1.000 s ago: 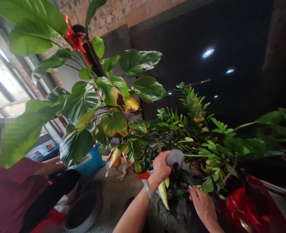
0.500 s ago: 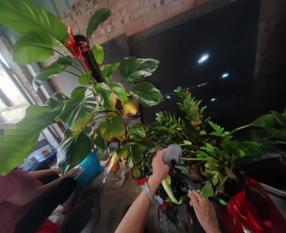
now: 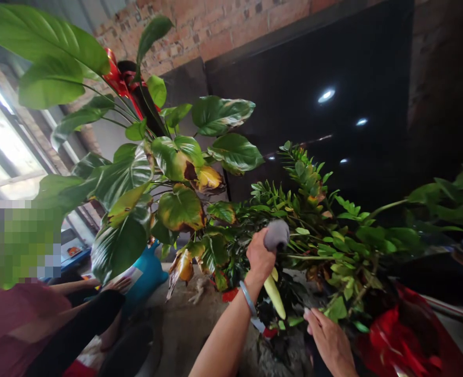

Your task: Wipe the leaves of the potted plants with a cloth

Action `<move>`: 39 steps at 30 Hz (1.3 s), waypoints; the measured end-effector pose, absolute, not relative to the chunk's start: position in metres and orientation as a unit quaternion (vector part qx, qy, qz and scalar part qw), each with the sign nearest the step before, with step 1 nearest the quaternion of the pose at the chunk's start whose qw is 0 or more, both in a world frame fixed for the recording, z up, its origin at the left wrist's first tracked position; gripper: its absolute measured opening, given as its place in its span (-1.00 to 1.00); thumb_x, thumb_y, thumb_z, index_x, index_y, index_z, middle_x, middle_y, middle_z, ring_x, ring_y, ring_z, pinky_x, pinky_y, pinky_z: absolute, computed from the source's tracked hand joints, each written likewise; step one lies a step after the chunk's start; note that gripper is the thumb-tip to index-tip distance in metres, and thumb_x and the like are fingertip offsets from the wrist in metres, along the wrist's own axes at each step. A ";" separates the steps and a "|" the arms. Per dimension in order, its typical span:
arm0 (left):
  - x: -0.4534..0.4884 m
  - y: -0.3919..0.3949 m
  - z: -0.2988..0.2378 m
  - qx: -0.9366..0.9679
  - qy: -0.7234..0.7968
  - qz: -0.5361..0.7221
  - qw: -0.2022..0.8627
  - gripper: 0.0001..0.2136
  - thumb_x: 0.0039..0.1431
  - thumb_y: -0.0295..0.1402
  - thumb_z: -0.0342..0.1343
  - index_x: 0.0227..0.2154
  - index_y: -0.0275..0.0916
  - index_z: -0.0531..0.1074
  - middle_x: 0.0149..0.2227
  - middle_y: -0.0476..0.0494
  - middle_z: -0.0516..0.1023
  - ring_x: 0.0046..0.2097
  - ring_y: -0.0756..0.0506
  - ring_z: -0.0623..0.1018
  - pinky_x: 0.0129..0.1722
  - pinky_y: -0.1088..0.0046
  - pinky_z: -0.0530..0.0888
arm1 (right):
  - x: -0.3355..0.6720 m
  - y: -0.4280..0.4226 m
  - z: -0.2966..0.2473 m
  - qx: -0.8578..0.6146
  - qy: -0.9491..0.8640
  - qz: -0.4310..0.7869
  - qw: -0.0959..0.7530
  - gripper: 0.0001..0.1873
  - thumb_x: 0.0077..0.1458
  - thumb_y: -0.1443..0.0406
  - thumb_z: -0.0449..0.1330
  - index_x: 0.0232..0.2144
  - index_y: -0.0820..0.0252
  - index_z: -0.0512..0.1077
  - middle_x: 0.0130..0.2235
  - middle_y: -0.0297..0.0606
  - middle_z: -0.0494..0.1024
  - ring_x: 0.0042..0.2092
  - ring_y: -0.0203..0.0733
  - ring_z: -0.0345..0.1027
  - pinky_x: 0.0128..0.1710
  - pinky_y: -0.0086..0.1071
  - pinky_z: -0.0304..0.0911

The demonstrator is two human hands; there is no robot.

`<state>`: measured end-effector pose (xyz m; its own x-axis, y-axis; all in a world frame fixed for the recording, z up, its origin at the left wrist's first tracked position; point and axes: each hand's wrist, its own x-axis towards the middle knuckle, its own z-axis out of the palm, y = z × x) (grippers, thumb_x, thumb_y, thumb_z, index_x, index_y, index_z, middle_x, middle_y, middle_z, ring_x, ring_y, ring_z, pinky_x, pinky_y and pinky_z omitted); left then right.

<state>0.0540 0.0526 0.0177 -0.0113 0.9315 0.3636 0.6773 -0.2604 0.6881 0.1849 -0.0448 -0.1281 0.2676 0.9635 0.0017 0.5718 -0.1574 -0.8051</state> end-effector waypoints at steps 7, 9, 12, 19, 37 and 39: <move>0.059 0.012 -0.006 0.749 0.572 0.250 0.221 -0.50 -0.23 -0.56 0.13 -0.12 -0.13 0.52 -0.14 -0.12 0.60 -0.08 -0.22 0.54 -0.04 0.30 0.43 | 0.187 -0.046 -0.127 -0.731 -0.544 0.260 0.320 -0.60 0.06 0.14 -0.14 -0.46 0.07 0.47 -0.27 -0.10 0.66 -0.21 0.00 0.53 -0.22 -0.29 0.32; 0.058 0.018 0.007 0.725 0.555 0.345 0.216 -0.50 -0.23 -0.57 0.13 -0.12 -0.13 0.51 -0.12 -0.08 0.60 -0.06 -0.18 0.53 -0.01 0.33 0.42 | 0.186 -0.047 -0.126 -0.727 -0.549 0.251 0.328 -0.59 0.08 0.15 -0.15 -0.46 0.07 0.48 -0.30 -0.11 0.67 -0.23 -0.01 0.53 -0.23 -0.30 0.32; 0.054 0.036 0.025 0.656 0.546 0.492 0.172 -0.50 -0.17 -0.57 0.10 -0.06 -0.20 0.46 -0.03 -0.13 0.55 -0.01 -0.17 0.50 0.04 0.32 0.40 | 0.186 -0.047 -0.127 -0.709 -0.558 0.254 0.348 -0.61 0.09 0.14 -0.13 -0.50 0.06 0.45 -0.40 -0.11 0.65 -0.31 -0.05 0.53 -0.24 -0.33 0.32; 0.051 0.015 -0.027 0.757 0.558 0.261 0.219 -0.45 -0.25 -0.63 0.07 -0.08 -0.19 0.50 -0.09 -0.19 0.58 -0.02 -0.24 0.53 0.01 0.27 0.42 | 0.188 -0.044 -0.139 -0.719 -0.561 0.235 0.337 -0.65 0.09 0.22 -0.09 -0.53 0.04 0.45 -0.44 -0.19 0.65 -0.32 -0.09 0.53 -0.32 -0.39 0.31; 0.033 -0.005 -0.036 0.743 0.548 0.254 0.286 -0.54 -0.26 -0.55 0.11 -0.18 -0.19 0.56 -0.18 -0.15 0.63 -0.12 -0.24 0.57 -0.05 0.23 0.46 | 0.188 -0.044 -0.142 -0.734 -0.562 0.199 0.324 -0.60 0.11 0.17 -0.13 -0.52 0.04 0.46 -0.36 -0.14 0.66 -0.29 -0.02 0.53 -0.32 -0.32 0.31; 0.032 -0.003 -0.027 0.732 0.530 0.323 0.281 -0.53 -0.24 -0.53 0.11 -0.15 -0.18 0.54 -0.15 -0.12 0.62 -0.11 -0.20 0.56 -0.05 0.29 0.45 | 0.188 -0.044 -0.144 -0.737 -0.558 0.198 0.325 -0.60 0.12 0.18 -0.13 -0.51 0.04 0.47 -0.38 -0.15 0.66 -0.30 -0.03 0.53 -0.33 -0.33 0.32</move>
<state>0.0321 -0.0029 -0.0272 0.2300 0.9574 0.1744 0.5944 -0.2801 0.7538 0.1880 -0.0440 -0.1436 0.2985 0.9518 0.0713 0.6946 -0.1654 -0.7001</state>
